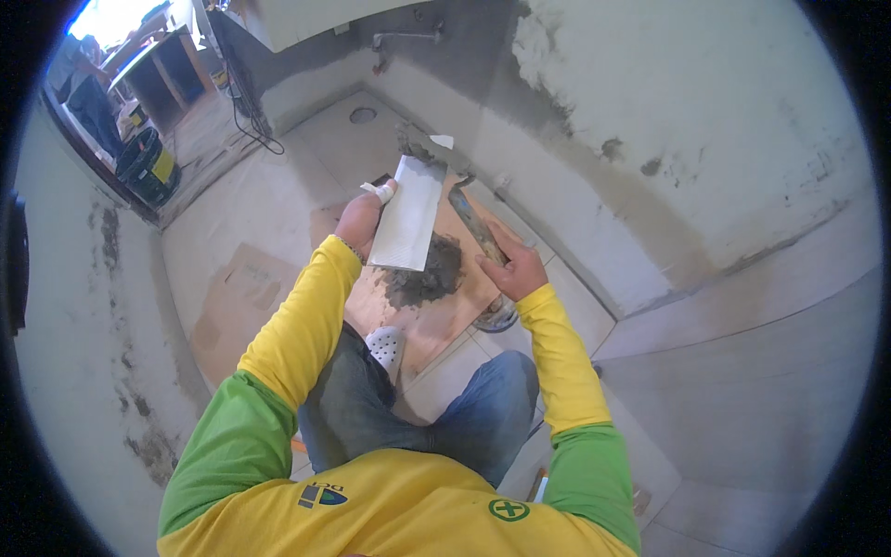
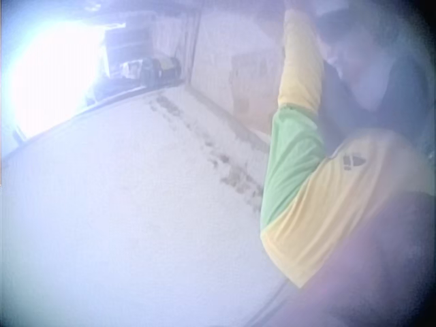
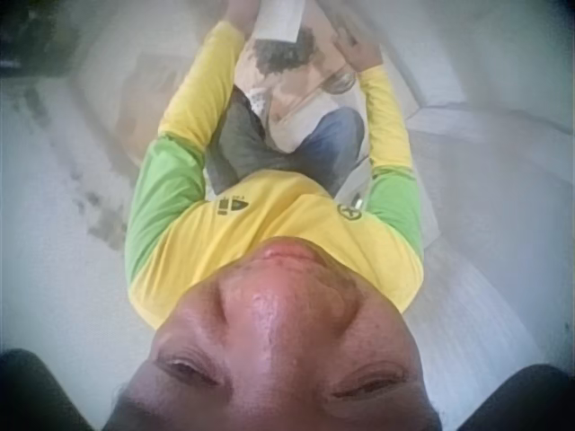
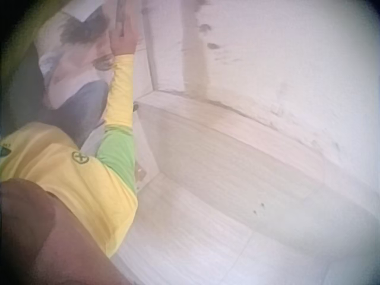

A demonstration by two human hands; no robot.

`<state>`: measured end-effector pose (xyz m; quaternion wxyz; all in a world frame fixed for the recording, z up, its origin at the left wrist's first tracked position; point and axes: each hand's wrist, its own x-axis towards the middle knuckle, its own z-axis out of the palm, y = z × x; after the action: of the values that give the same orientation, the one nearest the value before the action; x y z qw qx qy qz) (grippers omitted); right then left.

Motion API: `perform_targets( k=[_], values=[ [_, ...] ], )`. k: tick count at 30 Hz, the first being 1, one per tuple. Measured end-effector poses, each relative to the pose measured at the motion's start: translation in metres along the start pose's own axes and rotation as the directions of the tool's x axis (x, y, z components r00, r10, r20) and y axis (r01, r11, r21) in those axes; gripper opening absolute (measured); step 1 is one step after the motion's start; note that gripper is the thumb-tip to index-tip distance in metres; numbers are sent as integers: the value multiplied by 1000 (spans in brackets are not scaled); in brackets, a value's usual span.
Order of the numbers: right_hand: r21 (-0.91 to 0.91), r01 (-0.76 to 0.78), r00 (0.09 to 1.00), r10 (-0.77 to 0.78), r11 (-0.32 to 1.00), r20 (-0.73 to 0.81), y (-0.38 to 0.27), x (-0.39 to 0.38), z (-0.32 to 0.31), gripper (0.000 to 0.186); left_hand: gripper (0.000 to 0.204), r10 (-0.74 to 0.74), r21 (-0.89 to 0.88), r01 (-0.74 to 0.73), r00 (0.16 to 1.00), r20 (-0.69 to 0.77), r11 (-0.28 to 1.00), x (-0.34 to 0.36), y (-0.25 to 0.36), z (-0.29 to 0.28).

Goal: The person cuts a ceramic tile with an angle grinder, applies mortar to the back of the tile with a trowel, and positions the tile onto the wall. They then tap the tile with a rubber mallet and verify the alignment using a spirit level.

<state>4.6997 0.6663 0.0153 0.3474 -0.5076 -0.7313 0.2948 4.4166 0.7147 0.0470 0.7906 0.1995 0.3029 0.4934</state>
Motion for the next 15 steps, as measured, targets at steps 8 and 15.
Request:
perform_targets(
  k=[8, 15],
  values=[
    [-166, 133, 960, -169, 977, -223, 38, 6, 59, 65, 32, 33, 19, -32, 998, -44, 999, -4, -7, 17],
    [-132, -7, 965, -27, 991, -260, 58, -23, 70, 65, 33, 177, 217, -137, 967, -181, 967, -8, -4, 12]
  ],
)
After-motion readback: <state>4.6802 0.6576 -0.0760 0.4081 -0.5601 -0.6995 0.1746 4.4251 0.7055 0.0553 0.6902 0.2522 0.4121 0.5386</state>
